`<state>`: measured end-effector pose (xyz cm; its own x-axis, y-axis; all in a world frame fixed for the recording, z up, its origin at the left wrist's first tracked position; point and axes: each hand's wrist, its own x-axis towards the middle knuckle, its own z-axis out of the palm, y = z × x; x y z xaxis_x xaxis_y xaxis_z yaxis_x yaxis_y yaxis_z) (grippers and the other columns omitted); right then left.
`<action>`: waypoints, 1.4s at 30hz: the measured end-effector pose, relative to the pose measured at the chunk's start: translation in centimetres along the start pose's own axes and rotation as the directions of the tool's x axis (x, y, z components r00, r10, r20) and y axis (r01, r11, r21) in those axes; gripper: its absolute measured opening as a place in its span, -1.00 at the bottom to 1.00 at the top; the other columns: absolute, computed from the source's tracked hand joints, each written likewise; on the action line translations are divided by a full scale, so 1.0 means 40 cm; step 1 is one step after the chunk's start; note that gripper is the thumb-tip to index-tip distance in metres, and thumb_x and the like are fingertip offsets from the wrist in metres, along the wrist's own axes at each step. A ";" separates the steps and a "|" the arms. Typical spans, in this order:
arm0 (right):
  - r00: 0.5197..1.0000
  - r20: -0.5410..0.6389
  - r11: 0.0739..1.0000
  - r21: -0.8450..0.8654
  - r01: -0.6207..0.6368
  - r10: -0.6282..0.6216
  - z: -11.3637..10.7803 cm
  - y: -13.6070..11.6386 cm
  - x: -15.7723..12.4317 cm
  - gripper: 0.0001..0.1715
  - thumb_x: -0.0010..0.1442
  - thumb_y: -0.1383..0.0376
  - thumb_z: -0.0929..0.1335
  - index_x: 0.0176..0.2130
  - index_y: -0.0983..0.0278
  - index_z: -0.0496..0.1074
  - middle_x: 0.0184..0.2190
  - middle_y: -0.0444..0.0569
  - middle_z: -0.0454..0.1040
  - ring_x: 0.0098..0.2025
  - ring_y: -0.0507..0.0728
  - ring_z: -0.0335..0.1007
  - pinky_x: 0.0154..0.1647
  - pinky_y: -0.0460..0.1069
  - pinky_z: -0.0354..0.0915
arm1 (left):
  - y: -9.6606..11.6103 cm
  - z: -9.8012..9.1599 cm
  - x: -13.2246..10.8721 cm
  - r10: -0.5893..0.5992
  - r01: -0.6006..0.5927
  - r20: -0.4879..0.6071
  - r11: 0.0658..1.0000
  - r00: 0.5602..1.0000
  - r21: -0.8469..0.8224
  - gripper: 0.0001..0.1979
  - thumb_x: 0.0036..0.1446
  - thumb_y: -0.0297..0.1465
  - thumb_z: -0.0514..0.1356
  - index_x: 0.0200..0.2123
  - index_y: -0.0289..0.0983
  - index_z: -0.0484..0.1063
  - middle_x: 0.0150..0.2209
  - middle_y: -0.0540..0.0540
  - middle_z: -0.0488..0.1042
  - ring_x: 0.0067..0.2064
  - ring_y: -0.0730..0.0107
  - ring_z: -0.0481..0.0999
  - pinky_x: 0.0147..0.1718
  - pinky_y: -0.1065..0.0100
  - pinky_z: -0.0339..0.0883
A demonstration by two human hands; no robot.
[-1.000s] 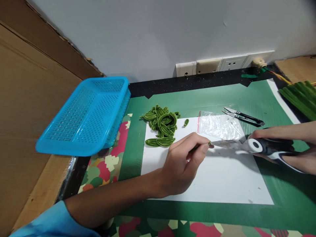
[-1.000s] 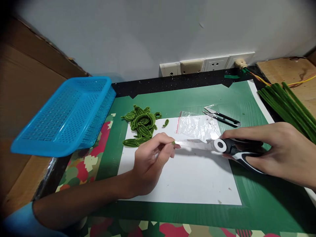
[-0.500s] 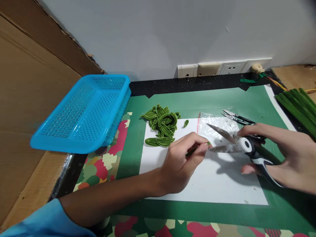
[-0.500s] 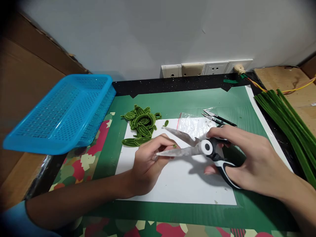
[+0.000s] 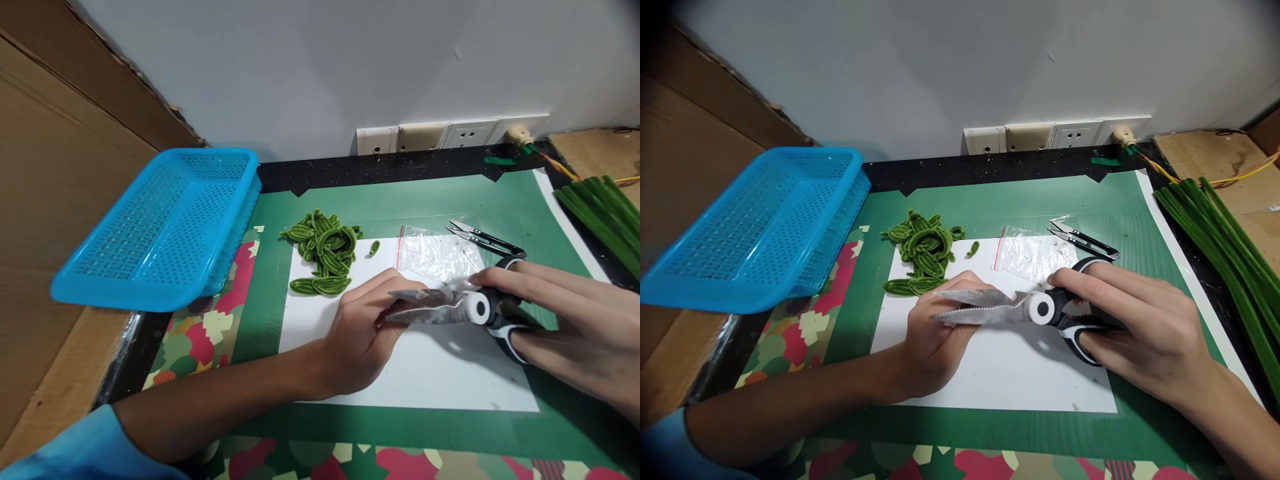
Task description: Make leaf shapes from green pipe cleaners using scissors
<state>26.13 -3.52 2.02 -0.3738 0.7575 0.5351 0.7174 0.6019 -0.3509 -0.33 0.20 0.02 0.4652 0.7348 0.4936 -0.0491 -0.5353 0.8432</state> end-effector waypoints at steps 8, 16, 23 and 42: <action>1.000 0.013 0.998 -0.057 0.030 -0.029 0.005 -0.005 0.010 -0.48 0.22 0.62 0.30 0.05 0.19 0.49 -0.35 -0.14 0.53 -0.41 0.05 0.51 -0.40 -0.08 0.35 | 0.012 -0.001 0.009 -0.011 0.011 -0.017 1.000 1.000 -0.012 -0.78 0.39 -0.64 0.14 -0.08 -0.32 0.56 -0.20 -0.17 0.61 -0.19 0.31 0.57 -0.22 0.32 0.48; 0.999 -0.015 0.994 -0.100 0.038 -0.040 0.000 0.008 0.001 -0.54 0.25 0.59 0.31 0.05 0.22 0.48 -0.31 -0.12 0.53 -0.40 0.02 0.49 -0.38 -0.09 0.32 | 0.015 -0.002 0.010 -0.013 0.013 -0.032 1.000 0.999 -0.015 -0.80 0.41 -0.59 0.12 -0.26 -0.28 0.47 -0.35 -0.03 0.45 -0.33 0.42 0.44 -0.33 0.40 0.37; 0.999 0.011 0.997 -0.067 0.042 -0.041 0.000 0.010 0.000 -0.58 0.25 0.54 0.32 0.05 0.25 0.48 -0.30 -0.08 0.52 -0.40 0.05 0.49 -0.39 -0.06 0.31 | 0.017 -0.004 0.011 -0.030 0.031 -0.016 1.000 0.999 0.002 -0.80 0.41 -0.59 0.13 -0.28 -0.29 0.44 -0.36 -0.02 0.41 -0.35 0.44 0.40 -0.37 0.40 0.33; 0.998 -0.029 0.998 0.001 0.058 -0.058 0.002 0.014 -0.006 -0.44 0.23 0.54 0.37 0.16 0.16 0.54 -0.25 -0.06 0.56 -0.39 0.11 0.55 -0.39 -0.03 0.42 | -0.013 0.005 -0.006 0.147 -0.150 -0.058 0.987 0.987 -0.051 -0.80 0.36 -0.61 0.24 -0.02 -0.27 0.52 -0.26 -0.13 0.57 -0.29 0.35 0.53 -0.33 0.36 0.46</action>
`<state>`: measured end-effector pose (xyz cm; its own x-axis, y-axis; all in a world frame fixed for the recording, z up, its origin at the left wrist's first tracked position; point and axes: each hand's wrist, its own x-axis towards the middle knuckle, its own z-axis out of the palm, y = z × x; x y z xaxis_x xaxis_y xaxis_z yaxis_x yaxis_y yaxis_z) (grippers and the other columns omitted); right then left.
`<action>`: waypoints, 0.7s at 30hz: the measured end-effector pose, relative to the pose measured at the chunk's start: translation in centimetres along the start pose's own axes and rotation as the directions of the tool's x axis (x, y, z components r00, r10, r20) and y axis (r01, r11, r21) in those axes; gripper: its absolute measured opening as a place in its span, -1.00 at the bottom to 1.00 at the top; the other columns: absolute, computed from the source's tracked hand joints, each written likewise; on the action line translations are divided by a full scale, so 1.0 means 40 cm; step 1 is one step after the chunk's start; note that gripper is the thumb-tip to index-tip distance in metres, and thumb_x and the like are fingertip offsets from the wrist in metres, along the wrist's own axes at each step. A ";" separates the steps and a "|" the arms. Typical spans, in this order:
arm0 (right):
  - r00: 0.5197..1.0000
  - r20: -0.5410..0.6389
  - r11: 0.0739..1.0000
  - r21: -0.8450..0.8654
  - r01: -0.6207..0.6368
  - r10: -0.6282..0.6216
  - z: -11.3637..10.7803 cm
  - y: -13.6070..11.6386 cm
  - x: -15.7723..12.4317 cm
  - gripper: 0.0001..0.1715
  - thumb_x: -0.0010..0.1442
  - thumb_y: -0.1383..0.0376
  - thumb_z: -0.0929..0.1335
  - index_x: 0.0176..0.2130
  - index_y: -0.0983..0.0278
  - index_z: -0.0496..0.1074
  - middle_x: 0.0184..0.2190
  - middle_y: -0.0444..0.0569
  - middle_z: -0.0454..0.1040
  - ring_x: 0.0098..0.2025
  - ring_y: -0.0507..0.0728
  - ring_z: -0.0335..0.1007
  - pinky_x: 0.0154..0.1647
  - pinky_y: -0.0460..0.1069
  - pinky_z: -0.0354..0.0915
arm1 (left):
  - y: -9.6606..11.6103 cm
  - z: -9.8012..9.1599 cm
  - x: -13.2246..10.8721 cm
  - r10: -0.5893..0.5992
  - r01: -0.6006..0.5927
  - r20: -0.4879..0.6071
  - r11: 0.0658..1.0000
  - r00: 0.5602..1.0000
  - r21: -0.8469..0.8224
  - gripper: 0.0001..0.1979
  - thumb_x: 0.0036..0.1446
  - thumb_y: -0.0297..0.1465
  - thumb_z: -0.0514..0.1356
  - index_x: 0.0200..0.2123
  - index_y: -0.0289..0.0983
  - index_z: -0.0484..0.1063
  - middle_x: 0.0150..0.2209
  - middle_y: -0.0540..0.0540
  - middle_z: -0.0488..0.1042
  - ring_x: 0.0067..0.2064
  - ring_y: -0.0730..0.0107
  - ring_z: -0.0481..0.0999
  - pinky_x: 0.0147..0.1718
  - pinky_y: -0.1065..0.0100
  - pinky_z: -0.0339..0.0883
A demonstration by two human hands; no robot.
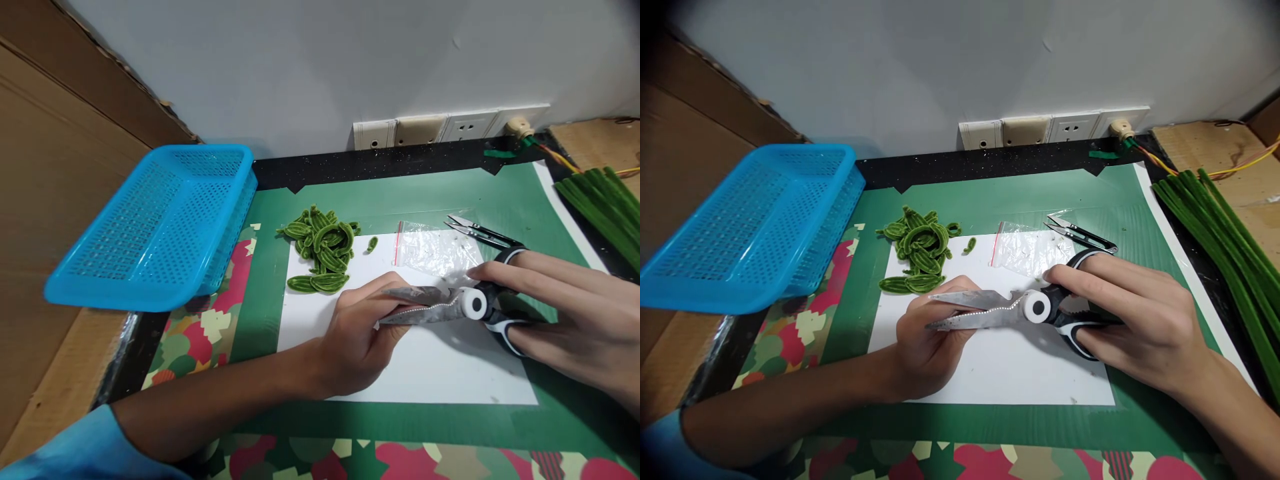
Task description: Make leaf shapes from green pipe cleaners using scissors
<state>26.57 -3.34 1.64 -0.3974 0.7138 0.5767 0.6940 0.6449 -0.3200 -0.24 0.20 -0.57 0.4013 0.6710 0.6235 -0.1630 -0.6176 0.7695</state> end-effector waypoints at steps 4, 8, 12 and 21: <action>1.000 -0.019 0.999 0.028 -0.017 0.018 -0.006 -0.007 0.004 -0.40 0.23 0.56 0.36 0.17 0.14 0.54 -0.22 -0.06 0.58 -0.38 0.10 0.55 -0.37 -0.03 0.44 | 0.009 -0.004 0.004 -0.053 0.051 0.033 0.998 0.998 0.039 -0.82 0.41 -0.58 0.19 -0.04 -0.27 0.55 -0.27 -0.15 0.57 -0.29 0.33 0.53 -0.35 0.35 0.44; 0.999 -0.033 0.999 0.034 -0.037 0.038 -0.005 -0.017 0.020 -0.46 0.22 0.57 0.35 0.10 0.17 0.54 -0.25 -0.07 0.57 -0.40 0.08 0.52 -0.39 -0.05 0.41 | 0.022 -0.009 0.014 -0.124 0.117 0.114 0.991 0.986 0.068 -0.81 0.45 -0.55 0.12 -0.14 -0.30 0.54 -0.28 -0.13 0.53 -0.24 0.30 0.51 -0.28 0.30 0.45; 1.000 0.015 0.999 -0.044 0.001 -0.001 0.004 -0.019 0.029 -0.49 0.20 0.58 0.31 0.05 0.20 0.50 -0.32 -0.09 0.54 -0.41 0.09 0.51 -0.43 -0.06 0.38 | 0.028 -0.008 0.023 -0.167 0.156 0.122 0.983 0.978 0.095 -0.75 0.45 -0.58 0.08 -0.30 -0.28 0.44 -0.36 -0.05 0.42 -0.28 0.35 0.44 -0.28 0.31 0.39; 0.999 0.045 0.999 -0.045 -0.028 0.030 0.010 -0.005 0.011 -0.42 0.15 0.56 0.30 0.10 0.17 0.48 -0.31 -0.10 0.56 -0.38 0.12 0.55 -0.44 -0.05 0.38 | 0.021 -0.013 0.011 -0.176 0.170 0.121 0.984 0.977 0.061 -0.80 0.48 -0.52 0.06 -0.16 -0.27 0.46 -0.23 -0.12 0.48 -0.21 0.29 0.48 -0.22 0.27 0.42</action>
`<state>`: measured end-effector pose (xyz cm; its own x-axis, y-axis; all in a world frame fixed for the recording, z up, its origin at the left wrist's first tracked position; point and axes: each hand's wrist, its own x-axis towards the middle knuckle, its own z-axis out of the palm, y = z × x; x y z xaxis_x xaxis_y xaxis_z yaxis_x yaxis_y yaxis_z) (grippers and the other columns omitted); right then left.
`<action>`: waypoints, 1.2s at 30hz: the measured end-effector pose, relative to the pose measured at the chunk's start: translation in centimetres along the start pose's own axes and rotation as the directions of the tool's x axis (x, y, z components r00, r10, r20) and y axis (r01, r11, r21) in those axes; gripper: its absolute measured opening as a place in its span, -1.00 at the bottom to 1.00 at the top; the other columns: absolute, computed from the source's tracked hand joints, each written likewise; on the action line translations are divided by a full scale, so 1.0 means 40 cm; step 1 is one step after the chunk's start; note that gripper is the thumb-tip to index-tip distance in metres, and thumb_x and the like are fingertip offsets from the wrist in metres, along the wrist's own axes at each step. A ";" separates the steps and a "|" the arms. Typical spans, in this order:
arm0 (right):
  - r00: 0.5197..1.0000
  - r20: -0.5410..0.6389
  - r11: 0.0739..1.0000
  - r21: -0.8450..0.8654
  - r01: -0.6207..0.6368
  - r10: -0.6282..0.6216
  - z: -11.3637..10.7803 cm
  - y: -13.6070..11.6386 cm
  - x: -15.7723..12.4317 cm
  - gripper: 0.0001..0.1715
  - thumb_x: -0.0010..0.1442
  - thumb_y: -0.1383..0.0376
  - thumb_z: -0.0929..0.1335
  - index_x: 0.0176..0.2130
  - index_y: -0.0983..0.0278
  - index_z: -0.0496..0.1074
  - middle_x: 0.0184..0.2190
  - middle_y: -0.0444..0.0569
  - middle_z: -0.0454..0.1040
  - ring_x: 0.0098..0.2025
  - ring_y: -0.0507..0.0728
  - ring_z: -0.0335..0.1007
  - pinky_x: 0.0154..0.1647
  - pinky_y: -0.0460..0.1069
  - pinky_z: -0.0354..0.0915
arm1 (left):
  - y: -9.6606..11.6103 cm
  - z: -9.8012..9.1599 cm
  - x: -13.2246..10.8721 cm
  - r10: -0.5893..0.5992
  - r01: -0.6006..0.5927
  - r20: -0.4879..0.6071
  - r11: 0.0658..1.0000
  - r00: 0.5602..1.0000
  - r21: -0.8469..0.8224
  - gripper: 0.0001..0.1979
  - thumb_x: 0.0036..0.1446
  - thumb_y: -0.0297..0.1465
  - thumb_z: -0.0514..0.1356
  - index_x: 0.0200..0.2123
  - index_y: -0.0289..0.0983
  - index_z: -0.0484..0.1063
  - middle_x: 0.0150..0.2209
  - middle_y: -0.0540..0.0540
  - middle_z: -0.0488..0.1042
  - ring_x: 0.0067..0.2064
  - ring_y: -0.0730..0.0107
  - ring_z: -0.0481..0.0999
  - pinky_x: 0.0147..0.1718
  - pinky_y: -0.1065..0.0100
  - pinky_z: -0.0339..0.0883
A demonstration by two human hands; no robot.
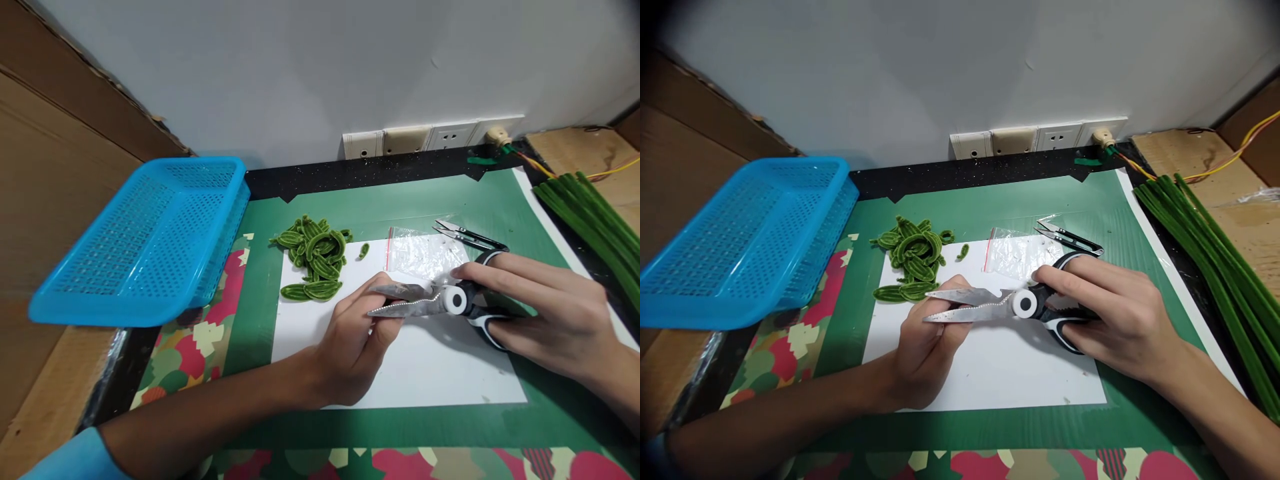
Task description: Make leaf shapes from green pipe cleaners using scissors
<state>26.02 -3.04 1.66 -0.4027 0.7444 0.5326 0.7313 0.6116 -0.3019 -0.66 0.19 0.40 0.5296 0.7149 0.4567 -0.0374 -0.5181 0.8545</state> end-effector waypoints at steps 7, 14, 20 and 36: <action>1.000 0.002 1.000 0.002 -0.003 0.003 -0.006 -0.002 0.003 -0.40 0.15 0.55 0.31 0.12 0.15 0.48 -0.29 -0.09 0.57 -0.39 0.12 0.54 -0.43 -0.04 0.40 | -0.006 0.004 -0.002 0.033 -0.034 -0.044 0.999 0.998 -0.025 -0.82 0.44 -0.55 0.10 -0.21 -0.27 0.46 -0.27 -0.10 0.47 -0.22 0.31 0.48 -0.26 0.31 0.40; 1.000 0.010 1.000 -0.006 0.001 -0.001 -0.004 -0.001 -0.004 -0.44 0.16 0.53 0.32 0.11 0.18 0.49 -0.29 -0.08 0.56 -0.40 0.11 0.54 -0.43 -0.04 0.41 | -0.010 0.010 -0.001 0.064 -0.066 -0.089 0.998 0.994 -0.023 -0.85 0.42 -0.55 0.16 -0.24 -0.25 0.42 -0.32 -0.07 0.45 -0.31 0.36 0.44 -0.37 0.37 0.33; 1.000 -0.018 0.999 -0.034 0.008 -0.008 -0.004 0.003 -0.014 -0.45 0.18 0.50 0.34 0.11 0.14 0.53 -0.25 -0.08 0.60 -0.38 0.13 0.57 -0.43 -0.03 0.44 | -0.012 0.011 0.003 0.120 -0.126 -0.097 0.990 0.988 -0.058 -0.81 0.40 -0.56 0.16 -0.29 -0.23 0.37 -0.42 0.01 0.31 -0.38 0.40 0.31 -0.42 0.38 0.22; 0.998 -0.057 1.000 -0.015 0.017 -0.018 0.000 -0.012 -0.003 -0.43 0.18 0.53 0.32 0.10 0.10 0.52 -0.40 -0.16 0.54 -0.50 0.09 0.47 -0.56 -0.04 0.35 | -0.009 0.009 0.003 0.097 -0.099 -0.091 0.995 0.991 -0.019 -0.89 0.39 -0.55 0.20 -0.21 -0.26 0.44 -0.41 0.01 0.33 -0.40 0.45 0.31 -0.44 0.42 0.22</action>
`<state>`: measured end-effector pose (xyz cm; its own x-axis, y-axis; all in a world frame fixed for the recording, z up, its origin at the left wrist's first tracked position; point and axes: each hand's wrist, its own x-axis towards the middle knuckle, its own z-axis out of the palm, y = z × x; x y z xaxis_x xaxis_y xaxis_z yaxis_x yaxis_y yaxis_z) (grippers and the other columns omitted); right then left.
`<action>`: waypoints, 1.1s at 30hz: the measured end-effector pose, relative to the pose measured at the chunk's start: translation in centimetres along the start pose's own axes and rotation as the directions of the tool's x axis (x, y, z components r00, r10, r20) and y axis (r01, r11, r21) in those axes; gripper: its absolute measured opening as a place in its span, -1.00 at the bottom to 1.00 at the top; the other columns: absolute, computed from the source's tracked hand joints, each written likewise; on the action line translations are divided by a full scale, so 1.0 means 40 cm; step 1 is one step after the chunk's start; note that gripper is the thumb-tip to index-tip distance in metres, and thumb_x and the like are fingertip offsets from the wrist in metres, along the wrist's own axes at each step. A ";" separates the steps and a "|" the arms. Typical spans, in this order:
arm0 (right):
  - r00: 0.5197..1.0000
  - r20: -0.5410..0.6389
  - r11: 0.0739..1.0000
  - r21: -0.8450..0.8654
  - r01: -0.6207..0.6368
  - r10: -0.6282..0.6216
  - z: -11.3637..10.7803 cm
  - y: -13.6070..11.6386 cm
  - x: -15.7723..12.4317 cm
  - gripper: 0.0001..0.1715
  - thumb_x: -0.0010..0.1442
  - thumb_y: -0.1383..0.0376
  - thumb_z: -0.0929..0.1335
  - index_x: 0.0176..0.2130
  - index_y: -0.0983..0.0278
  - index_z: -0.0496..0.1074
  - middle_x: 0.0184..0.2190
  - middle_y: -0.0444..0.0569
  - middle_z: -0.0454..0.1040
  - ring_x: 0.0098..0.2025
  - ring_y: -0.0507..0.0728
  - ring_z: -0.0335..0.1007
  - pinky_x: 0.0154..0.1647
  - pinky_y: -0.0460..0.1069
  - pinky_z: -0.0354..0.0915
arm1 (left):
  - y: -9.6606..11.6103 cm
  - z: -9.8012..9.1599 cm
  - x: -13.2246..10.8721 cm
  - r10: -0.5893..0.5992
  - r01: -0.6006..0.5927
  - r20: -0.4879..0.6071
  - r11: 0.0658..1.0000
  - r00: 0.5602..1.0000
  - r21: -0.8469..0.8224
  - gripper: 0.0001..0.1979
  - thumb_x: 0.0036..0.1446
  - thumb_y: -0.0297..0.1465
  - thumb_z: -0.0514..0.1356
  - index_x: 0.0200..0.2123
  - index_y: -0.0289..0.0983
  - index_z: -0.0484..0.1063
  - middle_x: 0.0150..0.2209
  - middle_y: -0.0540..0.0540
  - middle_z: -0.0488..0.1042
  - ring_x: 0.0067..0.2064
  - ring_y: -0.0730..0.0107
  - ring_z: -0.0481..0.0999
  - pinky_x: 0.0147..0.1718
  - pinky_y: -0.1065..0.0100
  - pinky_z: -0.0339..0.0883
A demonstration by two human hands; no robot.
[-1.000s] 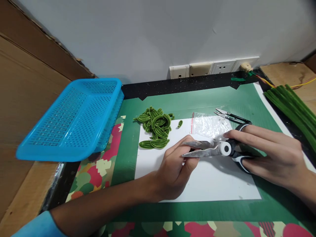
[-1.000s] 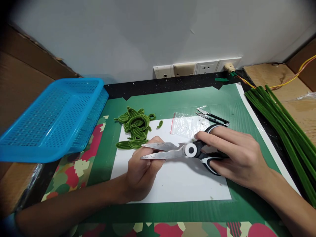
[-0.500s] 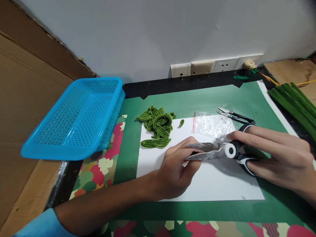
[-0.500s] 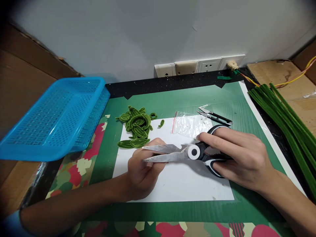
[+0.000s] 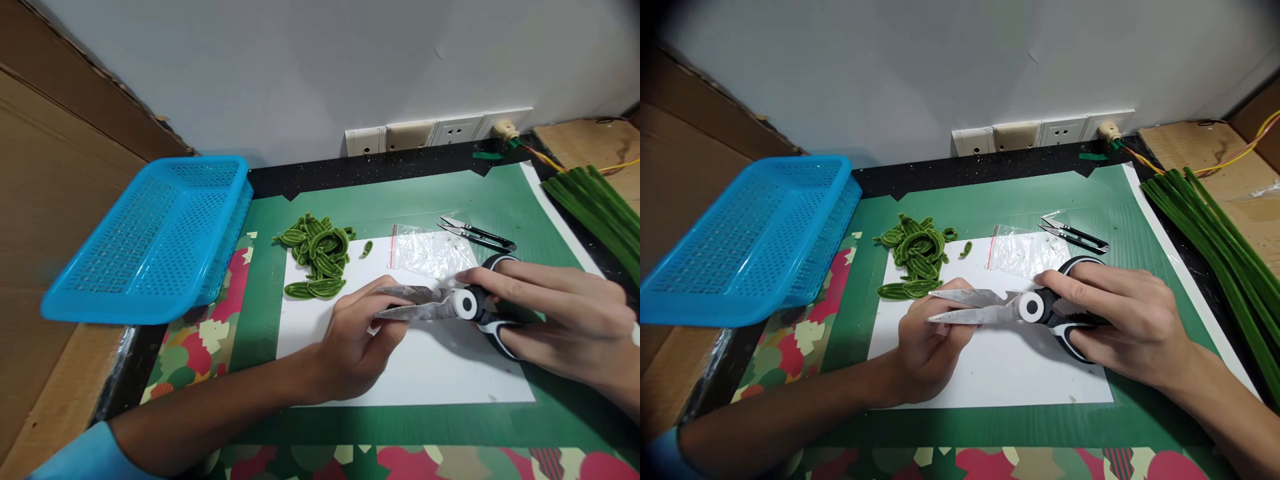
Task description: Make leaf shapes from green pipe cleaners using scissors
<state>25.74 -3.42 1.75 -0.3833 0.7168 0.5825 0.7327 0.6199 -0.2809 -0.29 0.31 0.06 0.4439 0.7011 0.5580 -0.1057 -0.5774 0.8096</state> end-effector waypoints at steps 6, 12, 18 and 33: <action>1.000 -0.009 1.000 0.010 -0.010 0.010 0.000 -0.007 0.004 -0.45 0.18 0.54 0.33 0.08 0.11 0.52 -0.39 -0.18 0.56 -0.50 0.08 0.49 -0.54 -0.06 0.38 | -0.005 -0.002 -0.004 -0.035 0.035 0.003 0.999 0.999 0.013 -0.90 0.38 -0.55 0.19 -0.18 -0.26 0.48 -0.36 -0.03 0.44 -0.36 0.41 0.41 -0.38 0.40 0.30; 0.999 -0.007 0.999 0.007 -0.032 0.032 0.003 -0.003 -0.005 -0.42 0.18 0.55 0.33 0.09 0.09 0.54 -0.37 -0.20 0.61 -0.49 0.06 0.54 -0.53 -0.07 0.40 | -0.001 -0.004 -0.008 -0.084 0.084 0.020 0.996 0.996 -0.005 -0.88 0.43 -0.53 0.16 -0.17 -0.26 0.48 -0.33 -0.04 0.44 -0.32 0.39 0.45 -0.34 0.39 0.33; 0.999 0.015 0.998 0.032 -0.050 0.050 -0.005 0.014 -0.022 -0.39 0.20 0.56 0.33 0.12 0.08 0.55 -0.34 -0.18 0.66 -0.45 0.08 0.61 -0.51 -0.06 0.42 | 0.017 -0.008 -0.016 -0.154 0.153 0.105 0.988 0.983 0.019 -0.84 0.49 -0.51 0.11 -0.08 -0.27 0.50 -0.27 -0.08 0.51 -0.29 0.39 0.51 -0.29 0.36 0.38; 0.930 0.169 0.943 0.008 -0.332 0.325 -0.001 0.070 -0.008 -0.59 0.26 0.28 0.39 0.09 0.18 0.60 -0.17 -0.02 0.75 -0.32 0.27 0.73 -0.41 0.06 0.54 | 0.022 0.002 -0.005 -0.475 0.461 -0.013 0.860 0.880 -0.220 -0.79 0.54 -0.30 0.16 -0.13 -0.22 0.55 -0.37 0.03 0.33 -0.39 0.51 0.26 -0.45 0.42 0.14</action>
<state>27.94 -1.91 0.78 -0.2130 0.9225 0.3219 0.8136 0.3499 -0.4645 -0.38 -0.37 0.63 0.4291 0.8967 0.1087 -0.0816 -0.0814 0.9933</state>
